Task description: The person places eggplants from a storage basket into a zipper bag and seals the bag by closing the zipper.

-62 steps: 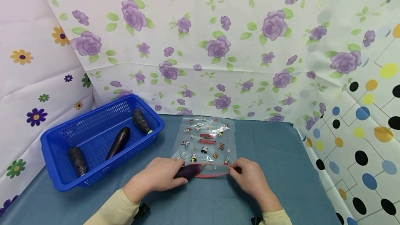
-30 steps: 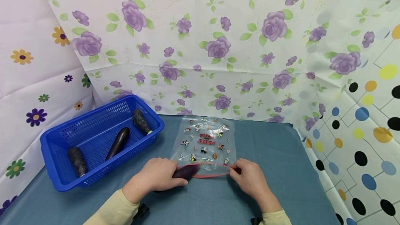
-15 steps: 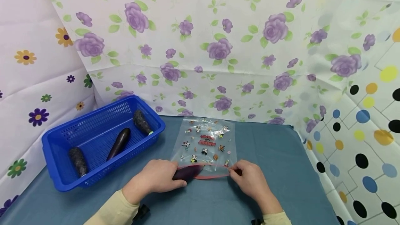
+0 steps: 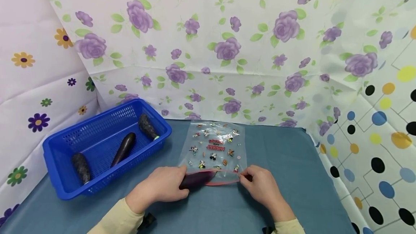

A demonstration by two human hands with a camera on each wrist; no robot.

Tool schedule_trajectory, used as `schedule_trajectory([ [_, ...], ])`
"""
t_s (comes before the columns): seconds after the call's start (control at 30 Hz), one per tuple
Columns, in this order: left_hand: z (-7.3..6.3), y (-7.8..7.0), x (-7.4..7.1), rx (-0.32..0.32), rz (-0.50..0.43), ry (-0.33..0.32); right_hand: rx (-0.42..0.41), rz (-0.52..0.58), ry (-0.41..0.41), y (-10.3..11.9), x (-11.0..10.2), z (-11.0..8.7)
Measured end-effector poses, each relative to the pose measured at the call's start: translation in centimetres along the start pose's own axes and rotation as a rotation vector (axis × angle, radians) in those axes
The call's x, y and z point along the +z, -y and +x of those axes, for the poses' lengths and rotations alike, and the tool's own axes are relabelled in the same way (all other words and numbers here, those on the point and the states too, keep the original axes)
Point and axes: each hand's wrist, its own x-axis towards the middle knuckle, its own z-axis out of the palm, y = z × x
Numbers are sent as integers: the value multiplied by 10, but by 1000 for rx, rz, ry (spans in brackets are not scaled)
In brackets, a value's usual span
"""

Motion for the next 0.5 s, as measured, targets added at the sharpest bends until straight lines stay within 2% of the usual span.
schedule_trajectory([
  [0.2,-1,0,1,14,-4,43,-7,11,2,-1,1,-2],
  [0.5,-1,-4,-4,43,-2,29,-5,-1,-10,-1,0,1],
])
